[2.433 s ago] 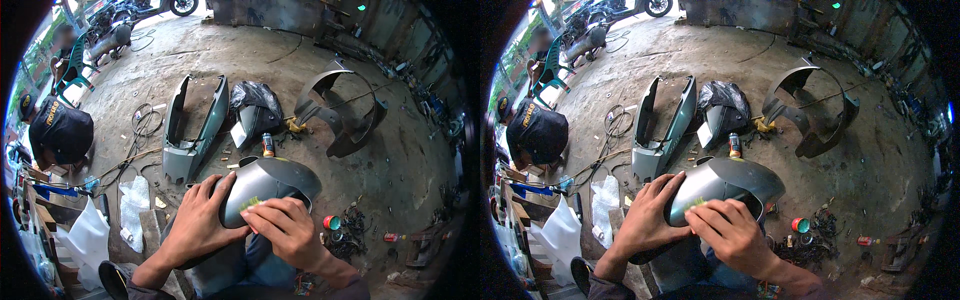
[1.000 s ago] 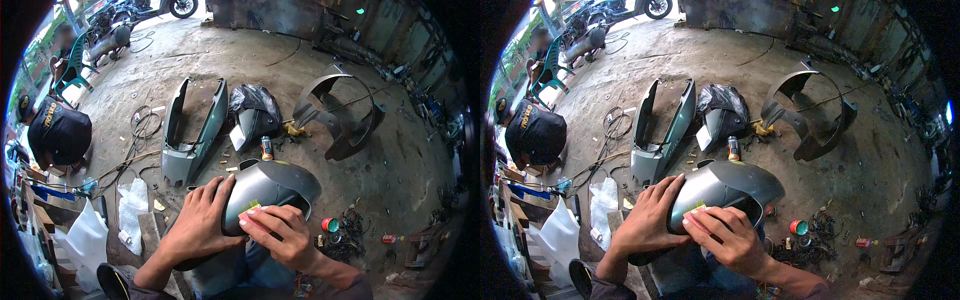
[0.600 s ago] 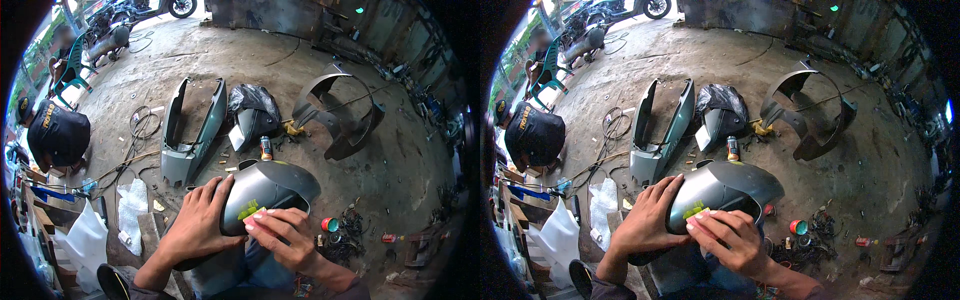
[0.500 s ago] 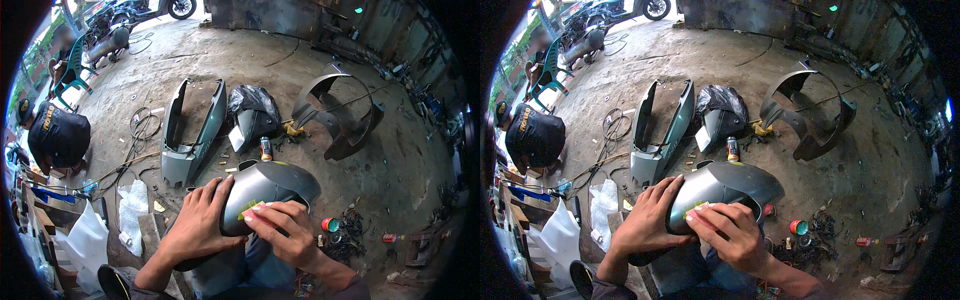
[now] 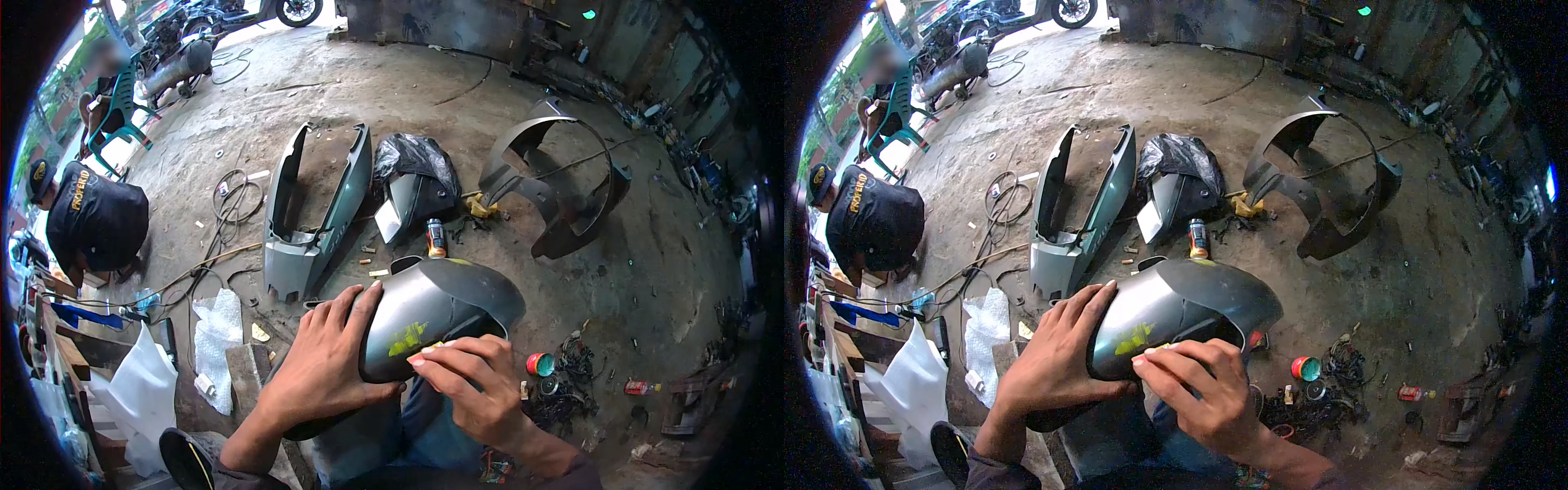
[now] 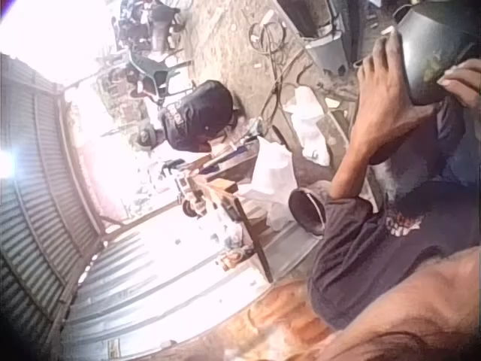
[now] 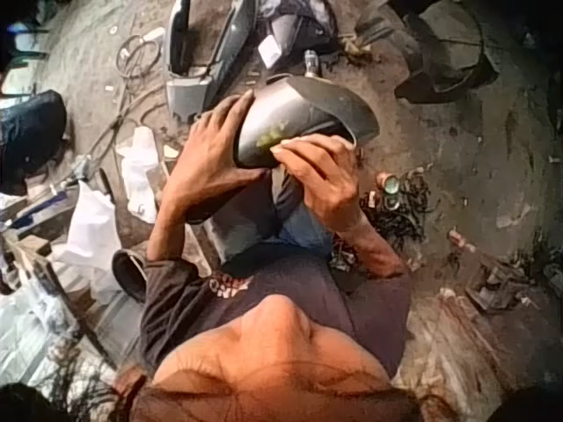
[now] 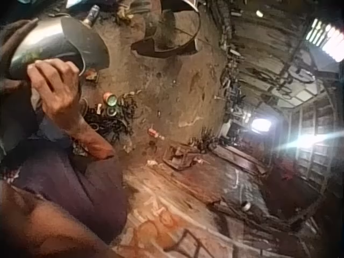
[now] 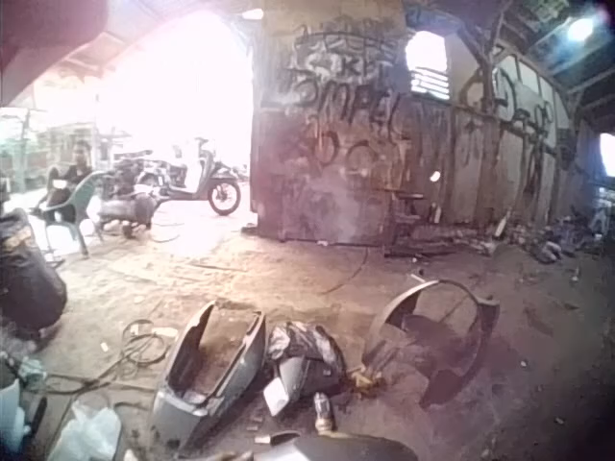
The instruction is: Apply filler and sand down the fairing of a motorcycle as part of a repair process.
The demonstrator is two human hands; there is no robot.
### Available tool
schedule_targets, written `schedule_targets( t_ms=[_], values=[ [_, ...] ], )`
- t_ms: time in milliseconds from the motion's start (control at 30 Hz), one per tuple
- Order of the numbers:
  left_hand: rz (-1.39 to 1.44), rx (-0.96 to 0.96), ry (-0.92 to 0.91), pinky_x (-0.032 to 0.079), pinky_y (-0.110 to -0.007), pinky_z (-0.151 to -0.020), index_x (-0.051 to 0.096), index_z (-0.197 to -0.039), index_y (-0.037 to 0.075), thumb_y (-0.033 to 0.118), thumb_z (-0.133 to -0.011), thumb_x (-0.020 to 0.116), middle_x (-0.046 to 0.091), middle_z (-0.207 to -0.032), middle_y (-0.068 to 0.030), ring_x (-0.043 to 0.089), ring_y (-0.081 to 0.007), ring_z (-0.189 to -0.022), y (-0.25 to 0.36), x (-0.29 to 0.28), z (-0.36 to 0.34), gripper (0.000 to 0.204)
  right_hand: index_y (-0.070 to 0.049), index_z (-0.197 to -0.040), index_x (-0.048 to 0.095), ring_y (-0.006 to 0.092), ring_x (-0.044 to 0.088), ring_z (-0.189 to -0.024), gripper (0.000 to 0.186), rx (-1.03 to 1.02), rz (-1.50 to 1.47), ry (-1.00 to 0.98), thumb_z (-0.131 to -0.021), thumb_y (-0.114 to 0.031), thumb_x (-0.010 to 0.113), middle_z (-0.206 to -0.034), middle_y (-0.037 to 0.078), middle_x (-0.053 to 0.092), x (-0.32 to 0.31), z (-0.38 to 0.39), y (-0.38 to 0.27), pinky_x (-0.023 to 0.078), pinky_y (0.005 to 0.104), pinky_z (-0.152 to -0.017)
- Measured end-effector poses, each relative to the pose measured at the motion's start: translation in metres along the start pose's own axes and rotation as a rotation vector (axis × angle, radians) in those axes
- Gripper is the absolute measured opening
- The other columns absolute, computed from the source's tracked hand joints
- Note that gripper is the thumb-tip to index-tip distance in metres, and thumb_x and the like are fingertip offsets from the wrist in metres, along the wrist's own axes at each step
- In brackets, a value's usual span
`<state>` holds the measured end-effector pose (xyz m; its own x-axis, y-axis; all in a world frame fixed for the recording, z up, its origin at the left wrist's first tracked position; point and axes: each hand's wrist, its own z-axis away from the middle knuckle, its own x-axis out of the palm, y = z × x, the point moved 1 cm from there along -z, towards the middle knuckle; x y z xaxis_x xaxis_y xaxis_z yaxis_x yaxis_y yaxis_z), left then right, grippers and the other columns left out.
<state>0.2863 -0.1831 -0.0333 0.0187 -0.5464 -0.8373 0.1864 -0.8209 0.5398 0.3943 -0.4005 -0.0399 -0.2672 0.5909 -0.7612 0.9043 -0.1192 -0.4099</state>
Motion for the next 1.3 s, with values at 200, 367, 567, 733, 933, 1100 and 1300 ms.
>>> schedule_targets(
  t_ms=[200, 367, 567, 733, 933, 1100, 1300],
  values=[
    [0.01, 0.011, 0.0, 0.036, -0.057, -0.122, 0.03, -0.167, 0.001, 0.053, -0.074, 0.089, 0.043, -0.159, -0.0299, 0.046, -0.0493, -0.144, 0.002, 0.0, -0.001, 0.122, -0.013, -0.122, 0.08, 0.0195, 0.066, -0.115, 0.03, 0.023, 0.03, 0.06, -0.092, -0.008, 0.076, -0.123, -0.001, 0.074, -0.008, -0.012, 0.01, 0.048, 0.0418, -0.1],
    [-0.007, -0.014, 0.007, 0.036, -0.056, -0.123, 0.03, -0.169, 0.003, 0.057, -0.07, 0.093, 0.043, -0.162, -0.0278, 0.046, -0.0481, -0.146, 0.001, 0.0, 0.006, 0.129, -0.01, -0.127, 0.076, 0.0229, 0.066, -0.115, 0.04, -0.078, 0.029, -0.027, -0.087, -0.006, 0.075, -0.124, 0.001, 0.072, -0.002, -0.029, 0.017, 0.047, 0.0458, -0.103],
    [0.008, -0.01, 0.009, 0.036, -0.056, -0.123, 0.03, -0.169, 0.003, 0.057, -0.07, 0.093, 0.043, -0.162, -0.0277, 0.046, -0.0481, -0.146, 0.001, 0.003, 0.005, 0.129, -0.011, -0.127, 0.076, 0.0217, 0.066, -0.115, 0.037, -0.065, 0.055, -0.026, -0.09, -0.008, 0.075, -0.124, 0.001, 0.073, 0.002, -0.015, 0.013, 0.048, 0.0438, -0.102],
    [0.009, -0.016, -0.007, 0.036, -0.056, -0.123, 0.031, -0.169, 0.004, 0.057, -0.069, 0.093, 0.043, -0.162, -0.0278, 0.046, -0.0476, -0.147, -0.005, 0.0, 0.0, 0.128, -0.013, -0.122, 0.079, 0.0182, 0.067, -0.116, 0.029, -0.021, 0.024, -0.011, -0.092, -0.012, 0.076, -0.122, -0.002, 0.074, -0.006, 0.004, -0.001, 0.049, 0.042, -0.102],
    [0.068, -0.016, 0.025, 0.036, -0.055, -0.124, 0.025, -0.172, 0.004, 0.052, -0.068, 0.093, 0.045, -0.159, -0.0293, 0.047, -0.048, -0.145, -0.002, -0.007, 0.003, 0.133, -0.011, -0.123, 0.077, 0.0241, 0.065, -0.111, 0.024, 0.238, -0.19, 0.298, -0.101, -0.02, 0.074, -0.124, 0.006, 0.069, -0.028, 0.042, 0.005, 0.049, 0.0394, -0.101],
    [0.195, -0.056, 0.08, 0.037, -0.052, -0.124, 0.021, -0.173, 0.003, 0.045, -0.065, 0.097, 0.047, -0.159, -0.0304, 0.048, -0.0477, -0.145, 0.0, -0.01, -0.003, 0.139, -0.011, -0.149, 0.059, 0.0188, 0.056, -0.107, 0.047, 0.65, -0.924, 1.005, -0.11, -0.037, 0.065, -0.116, 0.003, 0.059, -0.011, 0.09, 0.024, 0.047, 0.0405, -0.101],
    [0.281, -0.08, 0.398, 0.04, -0.047, -0.126, 0.021, -0.173, 0.003, 0.025, -0.057, 0.101, 0.052, -0.154, -0.0268, 0.055, -0.0386, -0.144, 0.013, -0.029, -0.01, 0.143, -0.013, -0.155, 0.05, 0.0141, 0.049, -0.093, 0.059, 0.801, -1.506, 1.053, -0.109, -0.048, 0.063, -0.097, -0.002, 0.047, 0.021, 0.098, 0.025, 0.044, 0.04, -0.097]
  ],
)
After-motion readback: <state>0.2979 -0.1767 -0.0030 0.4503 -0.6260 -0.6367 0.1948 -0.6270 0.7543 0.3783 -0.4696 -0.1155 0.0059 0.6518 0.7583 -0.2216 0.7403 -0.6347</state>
